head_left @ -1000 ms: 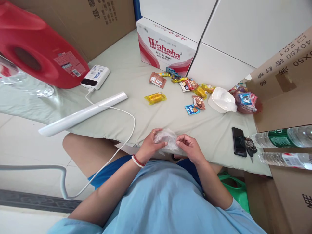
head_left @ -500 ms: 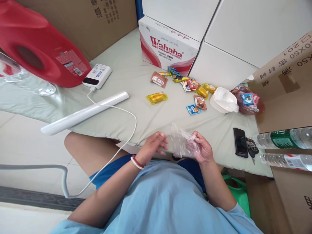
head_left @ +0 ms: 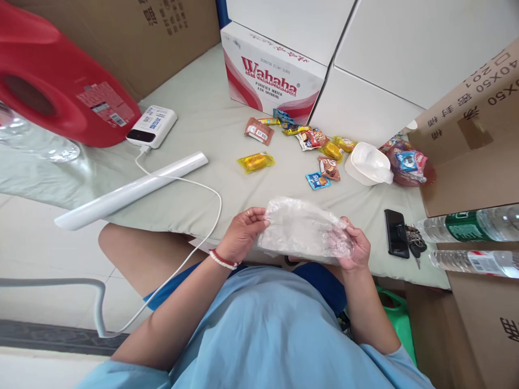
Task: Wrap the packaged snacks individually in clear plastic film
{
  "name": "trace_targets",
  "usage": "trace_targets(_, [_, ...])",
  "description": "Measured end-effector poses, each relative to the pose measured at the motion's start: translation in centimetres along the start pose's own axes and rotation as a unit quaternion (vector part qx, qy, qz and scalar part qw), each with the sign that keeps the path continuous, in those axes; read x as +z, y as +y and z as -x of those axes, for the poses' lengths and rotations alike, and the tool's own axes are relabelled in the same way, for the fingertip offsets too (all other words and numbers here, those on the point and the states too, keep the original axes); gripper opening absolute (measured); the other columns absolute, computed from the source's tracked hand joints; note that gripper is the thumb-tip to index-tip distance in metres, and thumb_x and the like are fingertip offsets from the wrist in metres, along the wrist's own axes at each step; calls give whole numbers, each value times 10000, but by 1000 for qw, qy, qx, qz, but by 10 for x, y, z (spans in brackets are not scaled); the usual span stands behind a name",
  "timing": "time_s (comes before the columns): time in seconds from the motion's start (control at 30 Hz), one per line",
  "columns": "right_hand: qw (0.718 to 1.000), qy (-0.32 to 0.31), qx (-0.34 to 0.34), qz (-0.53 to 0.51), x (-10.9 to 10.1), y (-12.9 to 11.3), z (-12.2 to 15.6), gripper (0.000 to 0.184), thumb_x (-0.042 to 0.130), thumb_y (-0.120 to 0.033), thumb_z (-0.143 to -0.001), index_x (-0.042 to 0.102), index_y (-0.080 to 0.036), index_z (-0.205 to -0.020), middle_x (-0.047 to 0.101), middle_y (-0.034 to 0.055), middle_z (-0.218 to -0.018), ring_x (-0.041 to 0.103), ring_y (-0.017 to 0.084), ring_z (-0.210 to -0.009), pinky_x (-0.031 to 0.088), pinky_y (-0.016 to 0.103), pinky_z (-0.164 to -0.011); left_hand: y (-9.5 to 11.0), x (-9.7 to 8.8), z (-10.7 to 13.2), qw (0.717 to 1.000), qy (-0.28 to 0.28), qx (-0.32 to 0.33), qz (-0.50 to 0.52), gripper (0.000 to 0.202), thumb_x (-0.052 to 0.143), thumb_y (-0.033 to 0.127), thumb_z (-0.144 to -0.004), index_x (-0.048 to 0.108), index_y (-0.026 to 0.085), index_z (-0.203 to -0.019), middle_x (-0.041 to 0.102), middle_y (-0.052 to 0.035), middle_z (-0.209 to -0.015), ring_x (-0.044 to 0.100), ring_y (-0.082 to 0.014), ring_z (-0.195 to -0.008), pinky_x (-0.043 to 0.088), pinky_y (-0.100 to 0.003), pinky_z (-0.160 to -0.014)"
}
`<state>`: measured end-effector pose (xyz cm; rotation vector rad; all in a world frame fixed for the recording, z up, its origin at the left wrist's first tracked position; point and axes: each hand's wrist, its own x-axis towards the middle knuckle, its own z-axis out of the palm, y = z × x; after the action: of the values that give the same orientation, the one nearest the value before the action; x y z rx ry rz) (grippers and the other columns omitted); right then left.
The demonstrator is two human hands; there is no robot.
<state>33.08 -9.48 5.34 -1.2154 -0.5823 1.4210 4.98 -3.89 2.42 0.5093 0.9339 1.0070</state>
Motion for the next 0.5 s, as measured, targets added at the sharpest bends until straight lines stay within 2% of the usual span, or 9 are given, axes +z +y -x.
trace_targets(0.1, [1000, 8, 14, -21, -10, 4, -6, 293, 777, -372, -729, 546, -251, -861, 366, -72, -626, 284, 93, -503, 282, 203, -461, 16, -12, 4, 999, 38, 36, 6, 449, 966, 229, -542, 714, 176, -910, 650, 31, -783, 585, -74, -691, 475, -204, -659])
trace_targets(0.2, [999, 3, 43, -1, -8, 9, -12, 350, 864, -345, -705, 586, -230, -884, 432, -80, -644, 240, 60, -498, 236, 174, -448, 24, -21, 7, 995, 60, 72, -25, 456, 951, 255, -557, 691, 180, -924, 634, 32, -795, 568, -77, -689, 467, -209, -648])
trace_targets(0.3, [998, 4, 46, 45, 1, 12, -14, 406, 909, -396, -677, 589, -215, -847, 499, -72, -658, 299, 51, -503, 254, 175, -456, 23, -30, 7, 984, 105, 105, -99, 482, 929, 275, -565, 664, 172, -954, 627, 29, -799, 580, -95, -731, 480, -226, -698])
trace_targets(0.4, [992, -14, 37, 118, 5, 15, -13, 421, 892, -475, -701, 598, -205, -833, 572, -46, -691, 361, 63, -521, 284, 198, -475, 20, -38, 5, 958, 157, 151, -186, 496, 894, 290, -594, 643, 177, -1007, 628, 26, -835, 583, -108, -753, 486, -248, -742])
trace_targets(0.5, [973, -31, 12, 227, 1, 21, -13, 405, 834, -538, -758, 619, -201, -823, 549, -45, -669, 393, 87, -548, 318, 223, -504, 17, -40, 4, 942, 158, 173, -241, 487, 848, 312, -633, 635, 187, -1053, 626, 22, -856, 573, -115, -727, 482, -263, -721])
